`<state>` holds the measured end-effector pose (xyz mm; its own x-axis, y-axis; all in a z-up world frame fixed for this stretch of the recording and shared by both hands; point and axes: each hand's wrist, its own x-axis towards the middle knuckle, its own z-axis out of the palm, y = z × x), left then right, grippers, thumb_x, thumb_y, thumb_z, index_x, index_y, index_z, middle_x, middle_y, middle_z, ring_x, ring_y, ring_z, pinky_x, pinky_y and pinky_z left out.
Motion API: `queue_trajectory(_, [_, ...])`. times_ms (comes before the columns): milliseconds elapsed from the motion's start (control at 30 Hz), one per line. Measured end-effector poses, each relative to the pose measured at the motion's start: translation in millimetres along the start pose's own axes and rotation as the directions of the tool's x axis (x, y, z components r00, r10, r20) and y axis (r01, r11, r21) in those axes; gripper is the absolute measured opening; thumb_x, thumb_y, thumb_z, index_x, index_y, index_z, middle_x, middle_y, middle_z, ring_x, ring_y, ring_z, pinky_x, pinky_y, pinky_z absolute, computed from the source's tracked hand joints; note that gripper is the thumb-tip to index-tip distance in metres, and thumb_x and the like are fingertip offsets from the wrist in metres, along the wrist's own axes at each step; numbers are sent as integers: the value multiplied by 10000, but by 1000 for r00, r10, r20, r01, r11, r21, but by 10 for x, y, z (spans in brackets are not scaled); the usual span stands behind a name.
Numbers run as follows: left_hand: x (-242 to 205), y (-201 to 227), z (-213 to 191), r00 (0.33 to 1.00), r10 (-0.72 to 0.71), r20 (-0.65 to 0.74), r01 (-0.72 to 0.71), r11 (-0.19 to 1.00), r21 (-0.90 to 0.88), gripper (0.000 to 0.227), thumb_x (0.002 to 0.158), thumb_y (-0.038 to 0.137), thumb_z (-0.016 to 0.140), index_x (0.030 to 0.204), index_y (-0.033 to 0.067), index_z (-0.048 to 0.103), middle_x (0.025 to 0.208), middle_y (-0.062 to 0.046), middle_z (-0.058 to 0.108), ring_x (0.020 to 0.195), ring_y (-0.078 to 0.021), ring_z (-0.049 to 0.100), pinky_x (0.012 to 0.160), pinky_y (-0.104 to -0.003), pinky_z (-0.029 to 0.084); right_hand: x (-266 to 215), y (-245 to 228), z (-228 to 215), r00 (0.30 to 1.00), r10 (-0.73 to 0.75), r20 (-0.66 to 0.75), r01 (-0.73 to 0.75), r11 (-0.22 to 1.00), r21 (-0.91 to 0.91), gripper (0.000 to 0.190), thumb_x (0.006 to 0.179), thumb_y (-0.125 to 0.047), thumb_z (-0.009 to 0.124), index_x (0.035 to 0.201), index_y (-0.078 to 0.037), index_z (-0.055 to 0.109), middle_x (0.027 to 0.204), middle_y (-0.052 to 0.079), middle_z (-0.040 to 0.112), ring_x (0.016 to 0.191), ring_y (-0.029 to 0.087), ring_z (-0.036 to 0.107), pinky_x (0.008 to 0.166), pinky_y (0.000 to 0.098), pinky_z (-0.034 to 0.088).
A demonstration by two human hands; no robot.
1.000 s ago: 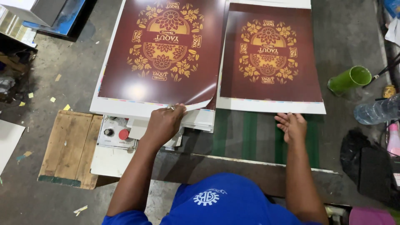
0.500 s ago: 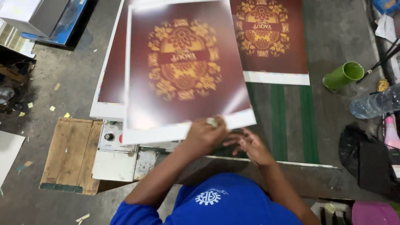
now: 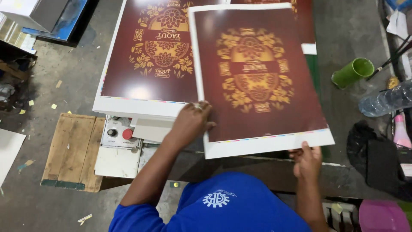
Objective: The person repeatedly picks up large printed sheets featuring a maroon and gold design from a pile on a table. They lift each sheet and place it onto a separate stack, aligning the edges to maintain a neat pile. The process is continuous throughout the video, with the person handling the sheets by hand.
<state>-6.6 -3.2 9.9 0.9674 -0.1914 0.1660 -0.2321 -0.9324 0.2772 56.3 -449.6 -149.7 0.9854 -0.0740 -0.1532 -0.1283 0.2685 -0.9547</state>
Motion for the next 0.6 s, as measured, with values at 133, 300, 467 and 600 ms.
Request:
queue_trajectory(133, [-63, -207, 71, 992, 24, -123, -3, 987, 162, 738, 773, 431, 773, 1316, -37, 598, 1378, -241, 610, 1283, -384, 558, 1043, -508, 429, 10, 75, -486, 1000, -25, -15, 25, 999, 39, 239, 1110, -139, 580, 1324, -45, 531, 986, 89, 701, 726, 175, 686, 569, 278, 542])
queue_trajectory(300, [-79, -291, 100, 998, -25, -50, 33, 982, 184, 635, 850, 431, 758, 1317, 19, 634, 1449, -171, 591, 1378, -341, 513, 1099, -509, 421, 34, 128, -831, 994, -19, -110, 11, 997, -72, 245, 1134, -124, 549, 1361, -36, 525, 1001, 92, 695, 731, 173, 689, 572, 268, 539])
queue_trajectory(467, [-52, -291, 37, 999, -20, -25, 23, 992, 125, 542, 844, 380, 750, 1242, 19, 685, 1392, -161, 632, 1331, -330, 562, 1060, -491, 452, 52, 64, -771, 992, -38, -117, 21, 989, -144, 279, 1128, -122, 516, 1389, -24, 510, 1025, 95, 703, 732, 182, 691, 565, 270, 534])
queue_trajectory(600, [-54, -252, -86, 994, 79, -71, -74, 995, 73, 366, 904, 269, 723, 1157, 5, 709, 1251, -160, 720, 1201, -308, 681, 985, -443, 528, 150, 184, -678, 989, 38, -145, -61, 985, -158, 306, 1123, -129, 521, 1405, -24, 460, 1024, 94, 691, 744, 193, 708, 543, 275, 532])
